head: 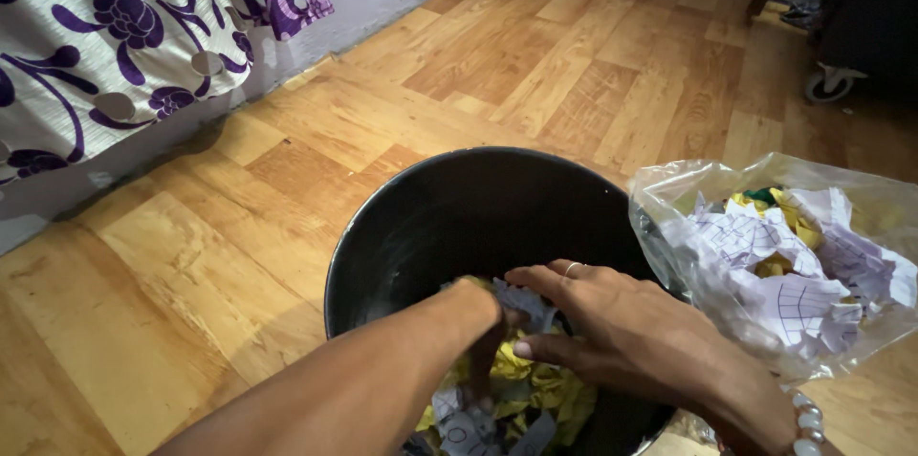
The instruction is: The person transfers crumpled paper and plastic wrappers from a metal bucket into a clear plastic bag. They handle items one by one, occasionally unfolding or compressing them before placing them into the bag.
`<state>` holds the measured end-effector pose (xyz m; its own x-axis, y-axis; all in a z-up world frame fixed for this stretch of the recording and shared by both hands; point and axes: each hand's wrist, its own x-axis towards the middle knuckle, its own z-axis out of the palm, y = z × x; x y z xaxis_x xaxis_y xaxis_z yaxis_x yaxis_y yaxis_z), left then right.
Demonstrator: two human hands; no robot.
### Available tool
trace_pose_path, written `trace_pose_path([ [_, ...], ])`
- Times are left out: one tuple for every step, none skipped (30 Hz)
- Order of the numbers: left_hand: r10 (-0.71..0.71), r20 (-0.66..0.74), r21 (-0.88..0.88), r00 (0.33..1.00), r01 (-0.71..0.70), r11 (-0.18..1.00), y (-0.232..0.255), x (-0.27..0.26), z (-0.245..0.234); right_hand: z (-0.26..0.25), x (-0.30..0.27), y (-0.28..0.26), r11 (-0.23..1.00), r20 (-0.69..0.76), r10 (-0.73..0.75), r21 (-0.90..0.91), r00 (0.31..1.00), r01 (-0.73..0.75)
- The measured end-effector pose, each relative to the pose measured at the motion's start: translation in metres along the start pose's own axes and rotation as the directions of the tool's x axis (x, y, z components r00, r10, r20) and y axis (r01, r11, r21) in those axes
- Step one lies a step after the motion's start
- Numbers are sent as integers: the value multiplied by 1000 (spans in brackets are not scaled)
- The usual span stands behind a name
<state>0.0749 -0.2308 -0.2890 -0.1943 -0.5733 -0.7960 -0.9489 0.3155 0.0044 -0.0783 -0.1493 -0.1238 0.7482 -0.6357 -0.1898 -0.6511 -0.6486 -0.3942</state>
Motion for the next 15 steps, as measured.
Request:
trace_pose_path([
  [3, 1, 2, 1000, -3, 1000, 1, 0, 1, 0, 0, -2, 999, 17, 36, -8, 999, -36],
  [5, 0, -6, 1000, -5, 1000, 2, 1, 2, -1, 0, -3, 997, 31, 71, -18, 997, -71],
  [7, -3, -8, 1000, -7, 1000, 2, 1, 2, -1, 0, -4, 994, 46, 106, -29, 993, -105],
  [9, -5, -11, 1000, -9, 1000, 3, 0, 2, -2, -1, -6, 993, 48, 107, -51, 993, -105],
  [8, -6, -11, 1000, -8, 1000, 3, -1, 3, -3, -1, -6, 992, 50, 108, -73, 993, -104],
  [7, -7, -14, 1000, -7, 1000, 3, -2, 3, -3, -1, -7, 990, 52, 108, -95, 993, -103],
  [9, -10, -18, 1000, -9, 1000, 3, -2, 3, -2, 0, -7, 993, 42, 95, -80, 995, -91],
  [11, -11, -21, 1000, -12, 1000, 4, -3, 2, -1, 1, -6, 995, 31, 83, -64, 996, -81],
  [15, -14, -20, 1000, -16, 1000, 6, -3, 1, -1, 1, -5, 996, 21, 72, -49, 997, -71],
  [20, -14, -14, 1000, -20, 1000, 7, -2, 0, 0, 1, -4, 994, 41, 95, -55, 995, -92],
  [22, -15, -18, 1000, -23, 1000, 8, -2, -1, 0, 1, -3, 992, 60, 117, -61, 991, -114],
  [25, -16, -17, 1000, -25, 1000, 9, -3, 0, 0, 1, -3, 989, 79, 139, -67, 987, -134],
  [27, -19, -19, 999, -28, 999, 10, -3, -2, 1, 2, -4, 990, 79, 131, -62, 988, -126],
  [28, -21, -20, 999, -28, 999, 11, -3, -2, 1, 3, -3, 991, 79, 123, -58, 989, -119],
  [30, -22, -20, 999, -31, 999, 11, -3, -3, 1, 3, -2, 992, 79, 116, -55, 990, -112],
])
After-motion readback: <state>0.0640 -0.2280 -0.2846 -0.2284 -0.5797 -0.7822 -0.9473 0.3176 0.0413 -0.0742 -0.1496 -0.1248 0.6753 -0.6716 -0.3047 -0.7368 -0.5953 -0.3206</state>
